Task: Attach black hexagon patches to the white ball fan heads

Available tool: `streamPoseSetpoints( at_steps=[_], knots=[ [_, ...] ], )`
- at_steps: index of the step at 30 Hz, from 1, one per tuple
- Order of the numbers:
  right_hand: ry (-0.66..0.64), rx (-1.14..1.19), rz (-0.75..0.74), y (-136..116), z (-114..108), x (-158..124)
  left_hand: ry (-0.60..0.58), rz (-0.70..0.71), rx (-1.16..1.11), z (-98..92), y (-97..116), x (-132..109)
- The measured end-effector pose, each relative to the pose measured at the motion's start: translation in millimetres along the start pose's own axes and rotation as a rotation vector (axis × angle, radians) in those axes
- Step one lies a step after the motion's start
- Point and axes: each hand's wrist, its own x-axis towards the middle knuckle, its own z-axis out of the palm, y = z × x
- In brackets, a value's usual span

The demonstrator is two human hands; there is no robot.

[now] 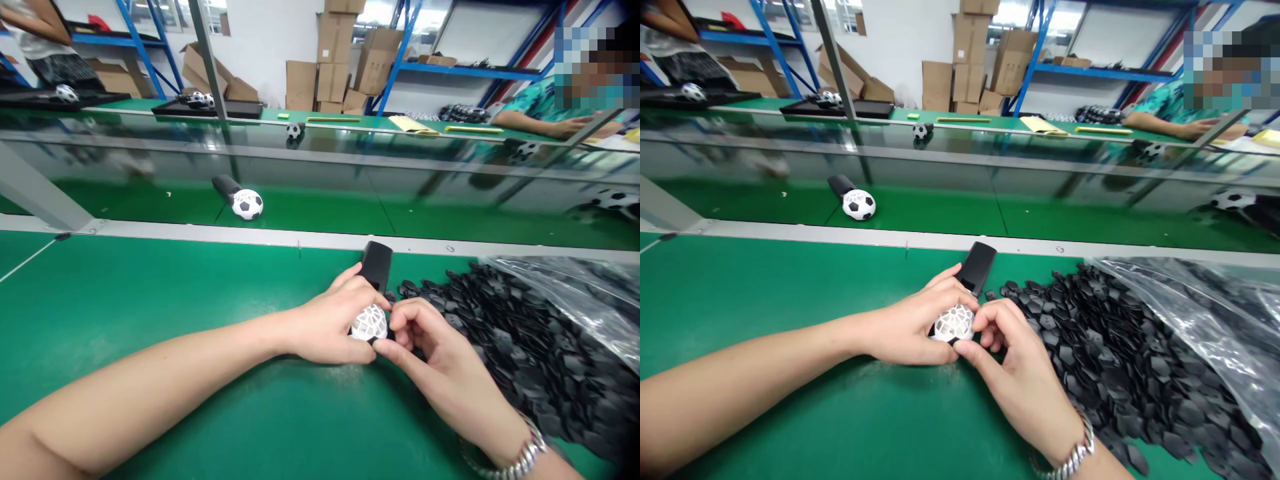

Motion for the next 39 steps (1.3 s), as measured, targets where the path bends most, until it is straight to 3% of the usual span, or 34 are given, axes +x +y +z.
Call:
streamPoseSetpoints(
  at_steps=[5,9,11,16,22,27,31,36,39],
  knots=[
    [-0.063,0.025,0.022,2,-10,8,0.04,-0.047,-0.03,0.1,-2,-1],
    [0.194,-0.383,-0.196,17,-27,20,0.023,-0.211,-0.093,-5.5,-5,-1],
    [0.234,-0.589,-0.292,26,-30,25,0.036,-0.293,-0.101,-6.9,-5,0],
    [0.087,-0.779,-0.278,35,-25,26,0.09,-0.387,-0.112,-8.4,-2,0],
    [-0.008,-0.871,-0.272,30,-28,19,-0.06,-0.291,-0.165,-14.0,1,-1],
    [-0.036,-0.988,-0.329,29,-27,20,0.04,-0.315,-0.11,-8.8,4,-2],
    [0.057,-0.91,-0.357,31,-28,18,-0.025,-0.355,-0.087,-16.8,6,0],
    [0.121,-0.526,-0.272,23,-28,9,-0.234,-0.213,-0.103,-35.6,3,-1],
    [0.098,-0.417,-0.249,16,-26,5,-0.267,-0.188,-0.114,-38.5,1,-1]
  ],
)
